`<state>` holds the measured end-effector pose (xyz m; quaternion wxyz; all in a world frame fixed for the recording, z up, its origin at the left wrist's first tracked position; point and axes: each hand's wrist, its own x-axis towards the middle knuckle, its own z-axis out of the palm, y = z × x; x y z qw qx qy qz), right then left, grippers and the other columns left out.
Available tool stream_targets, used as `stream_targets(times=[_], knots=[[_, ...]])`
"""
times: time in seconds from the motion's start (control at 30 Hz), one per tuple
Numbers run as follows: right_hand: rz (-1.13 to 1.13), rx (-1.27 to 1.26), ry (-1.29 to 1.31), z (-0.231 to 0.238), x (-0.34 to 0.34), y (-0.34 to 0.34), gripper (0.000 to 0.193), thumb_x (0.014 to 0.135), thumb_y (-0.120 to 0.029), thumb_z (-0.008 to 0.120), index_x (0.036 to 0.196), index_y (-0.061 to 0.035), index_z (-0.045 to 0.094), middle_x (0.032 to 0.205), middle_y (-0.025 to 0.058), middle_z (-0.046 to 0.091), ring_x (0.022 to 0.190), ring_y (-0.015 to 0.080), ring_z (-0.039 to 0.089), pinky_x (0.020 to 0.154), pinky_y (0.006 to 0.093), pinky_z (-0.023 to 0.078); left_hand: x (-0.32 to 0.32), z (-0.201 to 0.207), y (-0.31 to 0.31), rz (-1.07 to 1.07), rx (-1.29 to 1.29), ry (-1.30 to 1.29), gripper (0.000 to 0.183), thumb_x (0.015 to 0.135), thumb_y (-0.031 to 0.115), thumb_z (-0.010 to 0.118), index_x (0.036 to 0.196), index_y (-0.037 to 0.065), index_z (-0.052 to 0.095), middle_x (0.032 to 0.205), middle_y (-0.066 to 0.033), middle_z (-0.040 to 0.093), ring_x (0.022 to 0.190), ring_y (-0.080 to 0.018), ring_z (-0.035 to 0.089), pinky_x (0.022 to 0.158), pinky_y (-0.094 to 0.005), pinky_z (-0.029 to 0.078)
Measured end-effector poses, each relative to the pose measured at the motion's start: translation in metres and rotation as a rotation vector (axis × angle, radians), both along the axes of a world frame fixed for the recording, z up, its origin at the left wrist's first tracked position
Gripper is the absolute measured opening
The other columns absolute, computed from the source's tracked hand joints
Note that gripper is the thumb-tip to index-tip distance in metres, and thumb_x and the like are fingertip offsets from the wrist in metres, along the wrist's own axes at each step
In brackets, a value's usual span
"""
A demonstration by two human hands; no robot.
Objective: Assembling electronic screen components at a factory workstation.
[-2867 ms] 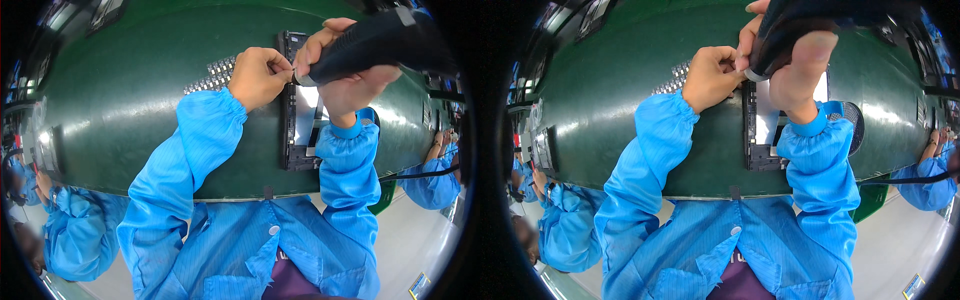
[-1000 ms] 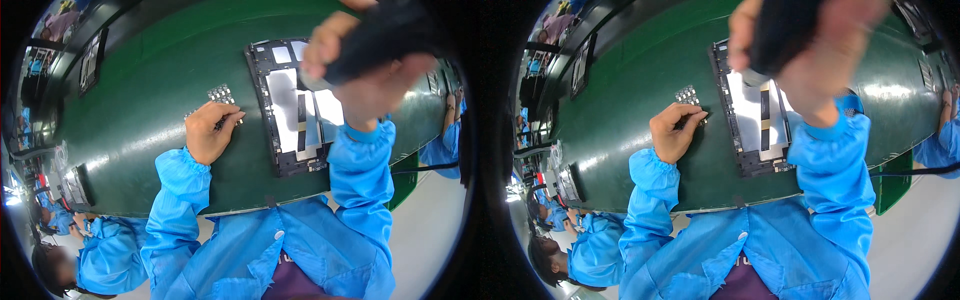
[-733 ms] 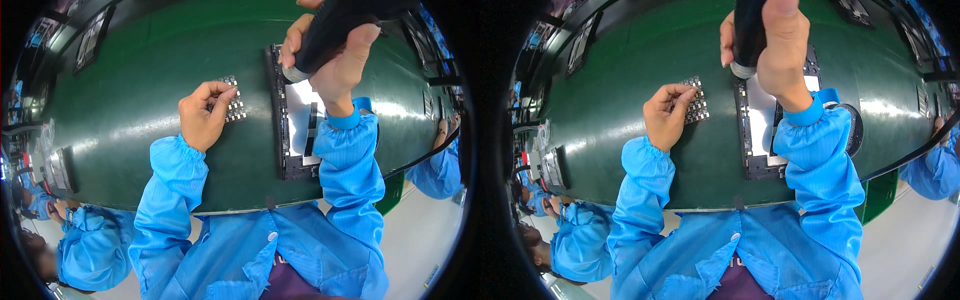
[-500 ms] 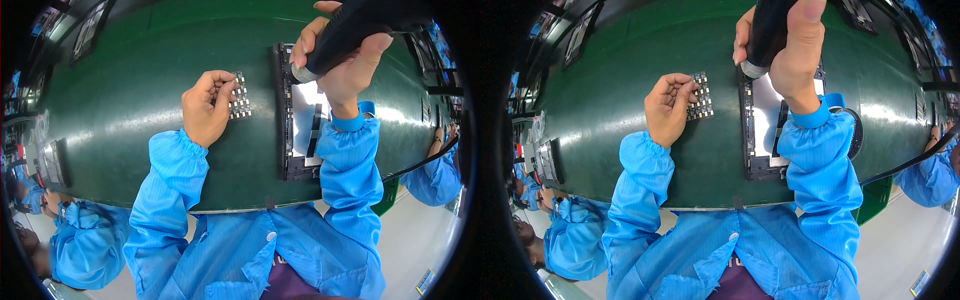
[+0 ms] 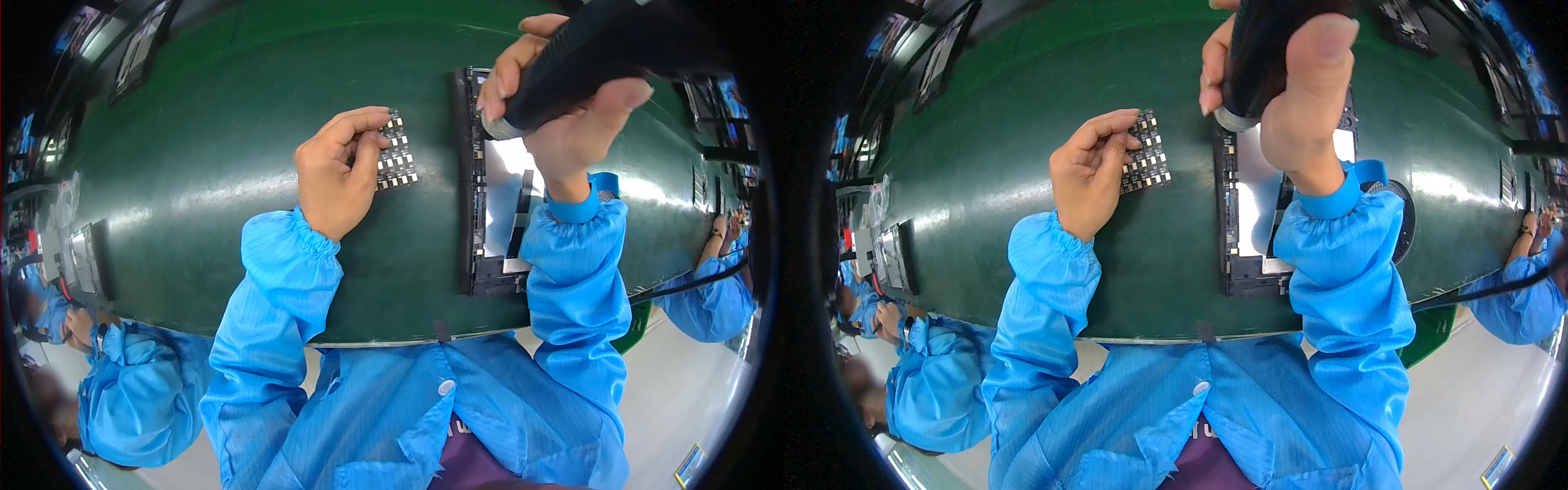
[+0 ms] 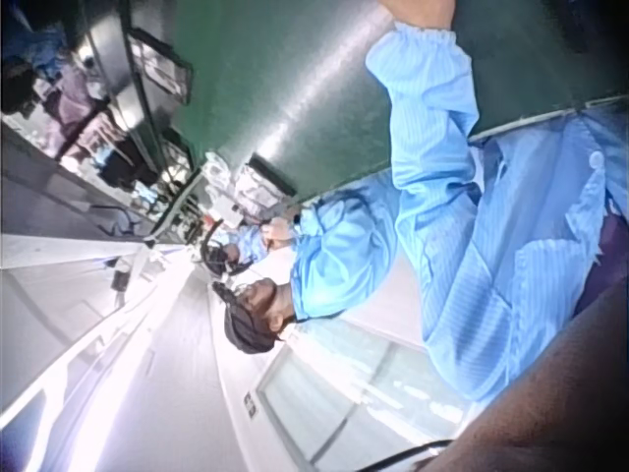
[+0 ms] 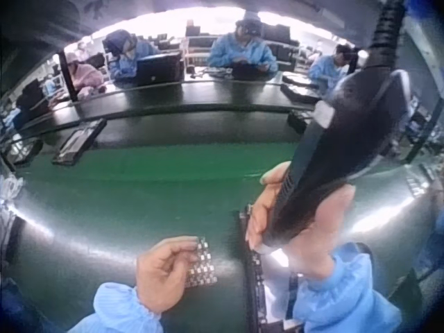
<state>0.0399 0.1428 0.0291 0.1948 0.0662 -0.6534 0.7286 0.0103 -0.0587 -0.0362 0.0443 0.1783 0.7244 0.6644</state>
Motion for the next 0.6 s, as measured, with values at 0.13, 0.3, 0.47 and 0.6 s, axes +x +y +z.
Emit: stream_targets(times=[0.13, 0.3, 0.47, 0.6], knots=[[0.116, -0.098, 0.094, -0.010, 0.002, 0.006, 0.105, 0.064, -0.090, 0.023, 0.116, -0.0016, 0.045, 0.072, 0.0103, 0.053, 0.058, 0.0204, 0.054, 0.055, 0.0350, 0.046, 0.000, 0.005, 0.001, -0.045, 0.089, -0.115, 0.020, 0.083, -0.007, 0.049, 0.099, -0.005, 0.062, 0.097, -0.0101, 0.064, 0.079, -0.0121, 0.062, 0.068, -0.0230, 0.051], [0.153, -0.077, 0.137, -0.011, 0.004, 0.011, 0.105, 0.065, -0.090, 0.023, 0.117, -0.0009, 0.044, 0.072, 0.0099, 0.052, 0.058, 0.0204, 0.054, 0.057, 0.0349, 0.046, -0.001, 0.011, 0.001, -0.078, 0.076, -0.171, 0.022, 0.082, -0.009, 0.047, 0.098, -0.005, 0.062, 0.097, -0.0104, 0.064, 0.079, -0.0124, 0.061, 0.071, -0.0231, 0.051], [-0.034, 0.073, 0.086, 0.009, 0.005, -0.002, 0.093, 0.076, -0.078, 0.032, 0.119, 0.0045, 0.039, 0.072, 0.0106, 0.052, 0.057, 0.0207, 0.054, 0.057, 0.0357, 0.047, 0.000, 0.003, -0.004, -0.104, 0.049, -0.071, 0.024, 0.081, -0.011, 0.046, 0.097, -0.006, 0.063, 0.100, -0.0121, 0.064, 0.081, -0.0142, 0.062, 0.073, -0.0244, 0.052], [-0.021, 0.147, 0.444, 0.032, 0.020, 0.021, 0.061, 0.088, -0.039, 0.057, 0.123, 0.0067, 0.035, 0.072, 0.0107, 0.053, 0.058, 0.0214, 0.056, 0.057, 0.0380, 0.049, -0.001, 0.002, -0.005, -0.129, -0.038, 0.043, 0.025, 0.082, -0.011, 0.048, 0.100, -0.004, 0.064, 0.104, -0.0139, 0.063, 0.082, -0.0154, 0.063, 0.074, -0.0250, 0.052]])
